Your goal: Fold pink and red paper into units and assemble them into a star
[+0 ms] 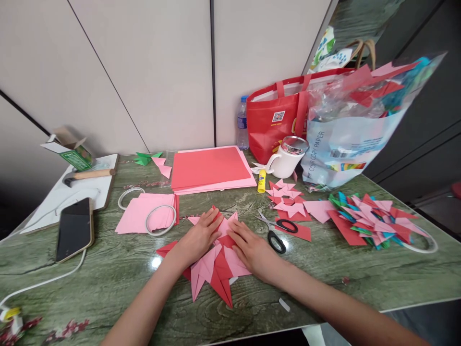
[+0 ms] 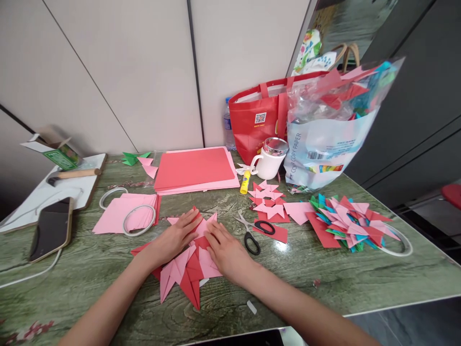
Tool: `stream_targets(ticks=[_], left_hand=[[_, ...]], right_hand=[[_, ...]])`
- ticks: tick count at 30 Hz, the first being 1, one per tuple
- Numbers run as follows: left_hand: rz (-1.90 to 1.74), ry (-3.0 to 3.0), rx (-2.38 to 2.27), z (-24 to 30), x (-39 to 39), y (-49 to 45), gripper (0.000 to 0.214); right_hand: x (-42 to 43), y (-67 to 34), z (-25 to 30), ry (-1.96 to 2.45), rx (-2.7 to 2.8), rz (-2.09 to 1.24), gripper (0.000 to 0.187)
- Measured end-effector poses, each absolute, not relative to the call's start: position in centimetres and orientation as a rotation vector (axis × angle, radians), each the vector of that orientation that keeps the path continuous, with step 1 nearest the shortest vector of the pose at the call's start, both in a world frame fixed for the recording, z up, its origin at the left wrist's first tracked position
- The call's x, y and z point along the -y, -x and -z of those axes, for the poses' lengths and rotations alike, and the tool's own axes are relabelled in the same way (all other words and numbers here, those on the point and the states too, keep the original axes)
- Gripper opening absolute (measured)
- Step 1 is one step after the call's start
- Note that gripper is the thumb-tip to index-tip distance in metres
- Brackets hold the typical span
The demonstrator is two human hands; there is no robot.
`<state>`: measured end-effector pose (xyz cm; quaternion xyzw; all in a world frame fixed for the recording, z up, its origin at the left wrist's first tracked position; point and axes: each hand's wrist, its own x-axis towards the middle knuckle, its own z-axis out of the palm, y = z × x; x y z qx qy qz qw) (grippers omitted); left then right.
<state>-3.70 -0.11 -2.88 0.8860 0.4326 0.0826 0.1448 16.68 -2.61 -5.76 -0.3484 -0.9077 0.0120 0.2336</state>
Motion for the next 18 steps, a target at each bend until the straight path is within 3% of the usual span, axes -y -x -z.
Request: stream_targets(ticks=[11,18], left_hand=[[-0.317,-2.55,-1.243,3.4,0.0,3.8,0.042],[-0.306,-2.564,-1.244,3.1,0.1,3.6,0.04]], right_hand=[[2.3,-17.7,5.4,1.062,2.407,-0.402,0.052],[3.7,-18.7,3.8,0.857,2.572,-0.312,0.042]])
